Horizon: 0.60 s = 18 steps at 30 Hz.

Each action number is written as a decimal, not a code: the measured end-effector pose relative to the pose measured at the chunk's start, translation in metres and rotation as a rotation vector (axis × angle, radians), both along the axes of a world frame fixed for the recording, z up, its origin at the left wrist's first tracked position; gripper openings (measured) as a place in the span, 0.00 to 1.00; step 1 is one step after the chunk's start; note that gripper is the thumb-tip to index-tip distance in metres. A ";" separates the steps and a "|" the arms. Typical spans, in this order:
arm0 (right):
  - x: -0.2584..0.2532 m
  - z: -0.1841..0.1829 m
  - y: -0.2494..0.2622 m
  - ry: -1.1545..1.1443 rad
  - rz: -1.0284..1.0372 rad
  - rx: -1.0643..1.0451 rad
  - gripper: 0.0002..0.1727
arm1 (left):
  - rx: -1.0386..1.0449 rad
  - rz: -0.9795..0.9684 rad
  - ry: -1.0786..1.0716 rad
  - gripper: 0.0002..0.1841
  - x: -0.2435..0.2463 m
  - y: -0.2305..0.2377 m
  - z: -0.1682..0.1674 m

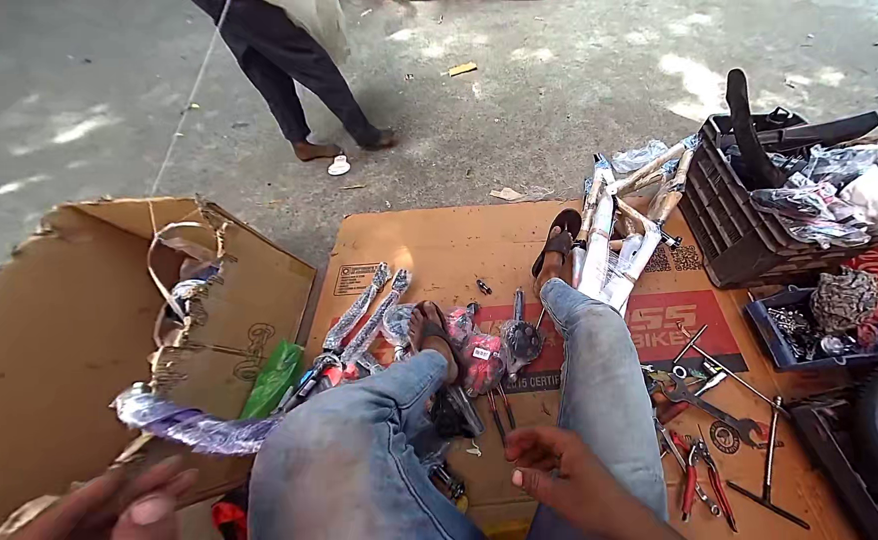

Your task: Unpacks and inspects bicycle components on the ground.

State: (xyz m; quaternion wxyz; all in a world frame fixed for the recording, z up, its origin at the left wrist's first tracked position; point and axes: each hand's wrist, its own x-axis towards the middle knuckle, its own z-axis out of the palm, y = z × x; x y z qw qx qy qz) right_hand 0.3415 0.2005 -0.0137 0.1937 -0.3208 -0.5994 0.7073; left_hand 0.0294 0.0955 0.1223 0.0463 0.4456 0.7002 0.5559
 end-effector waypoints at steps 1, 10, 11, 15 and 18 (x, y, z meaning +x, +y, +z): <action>0.005 0.003 0.009 -0.009 -0.022 -0.004 0.23 | -0.023 -0.083 0.052 0.18 0.003 0.015 -0.002; 0.036 -0.001 0.113 -0.171 -0.500 -0.009 0.17 | -0.499 -0.434 0.403 0.24 0.005 0.137 -0.108; 0.030 -0.007 0.121 -0.203 -0.512 -0.027 0.17 | -0.546 -0.444 0.390 0.25 -0.004 0.148 -0.122; -0.019 -0.047 0.150 -0.364 -0.424 -0.152 0.21 | -0.747 -0.405 0.260 0.22 -0.038 0.179 -0.191; -0.063 -0.097 0.166 -0.531 -0.374 -0.214 0.32 | -0.970 -0.409 0.223 0.22 -0.042 0.189 -0.219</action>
